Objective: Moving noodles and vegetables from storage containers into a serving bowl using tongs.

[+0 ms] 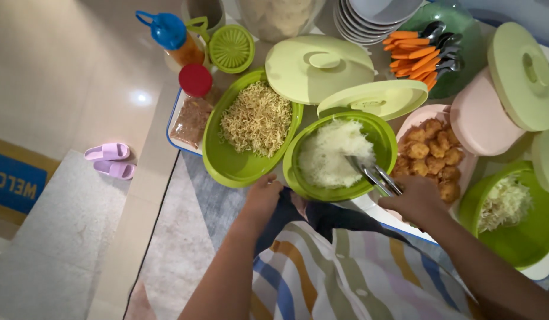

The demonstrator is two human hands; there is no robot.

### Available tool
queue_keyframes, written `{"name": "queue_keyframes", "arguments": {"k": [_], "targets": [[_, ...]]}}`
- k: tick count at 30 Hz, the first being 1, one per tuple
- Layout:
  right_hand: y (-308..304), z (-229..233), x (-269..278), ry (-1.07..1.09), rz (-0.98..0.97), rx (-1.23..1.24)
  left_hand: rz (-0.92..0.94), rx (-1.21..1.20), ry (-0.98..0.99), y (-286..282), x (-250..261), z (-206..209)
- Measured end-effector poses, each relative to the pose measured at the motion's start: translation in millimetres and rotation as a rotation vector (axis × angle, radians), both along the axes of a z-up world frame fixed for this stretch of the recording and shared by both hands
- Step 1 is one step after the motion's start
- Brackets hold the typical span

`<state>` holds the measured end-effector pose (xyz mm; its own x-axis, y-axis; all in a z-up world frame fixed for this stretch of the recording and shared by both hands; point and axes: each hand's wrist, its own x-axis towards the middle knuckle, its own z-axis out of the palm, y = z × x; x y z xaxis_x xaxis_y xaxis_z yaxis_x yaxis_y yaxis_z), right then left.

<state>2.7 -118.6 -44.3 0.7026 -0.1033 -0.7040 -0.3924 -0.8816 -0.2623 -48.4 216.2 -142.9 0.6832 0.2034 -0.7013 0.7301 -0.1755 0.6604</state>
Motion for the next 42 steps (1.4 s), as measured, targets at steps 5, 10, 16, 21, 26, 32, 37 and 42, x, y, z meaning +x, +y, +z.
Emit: {"name": "queue_keyframes", "arguments": {"k": [5,10,16,21,26,32,37,42], "targets": [[-1.5,16.7,-12.1,0.048,-0.089,-0.013,0.099,-0.173,0.056,13.3,-8.7,-25.2],[-7.6,22.9,-24.2,0.010,-0.115,-0.009,0.093,-0.132,0.052,30.3,-8.1,-34.5],[-4.4,49.5,-31.6,-0.036,-0.120,-0.026,0.097,-0.115,0.099,27.0,13.6,24.1],[1.7,74.4,-36.7,-0.035,-0.131,-0.067,0.094,-0.196,0.099,25.6,14.2,8.6],[-3.6,88.8,-48.2,-0.014,-0.245,-0.047,0.069,-0.149,0.092,29.7,14.5,7.5],[-20.1,98.5,-59.1,-0.050,-0.221,-0.081,0.077,-0.160,0.089,38.4,13.7,30.9],[-24.3,115.7,-65.0,-0.043,-0.242,-0.131,0.066,-0.139,0.153,42.9,13.9,45.1],[-29.8,122.2,-72.5,-0.088,-0.333,-0.061,0.067,-0.146,0.141,44.4,14.9,47.3]]}}
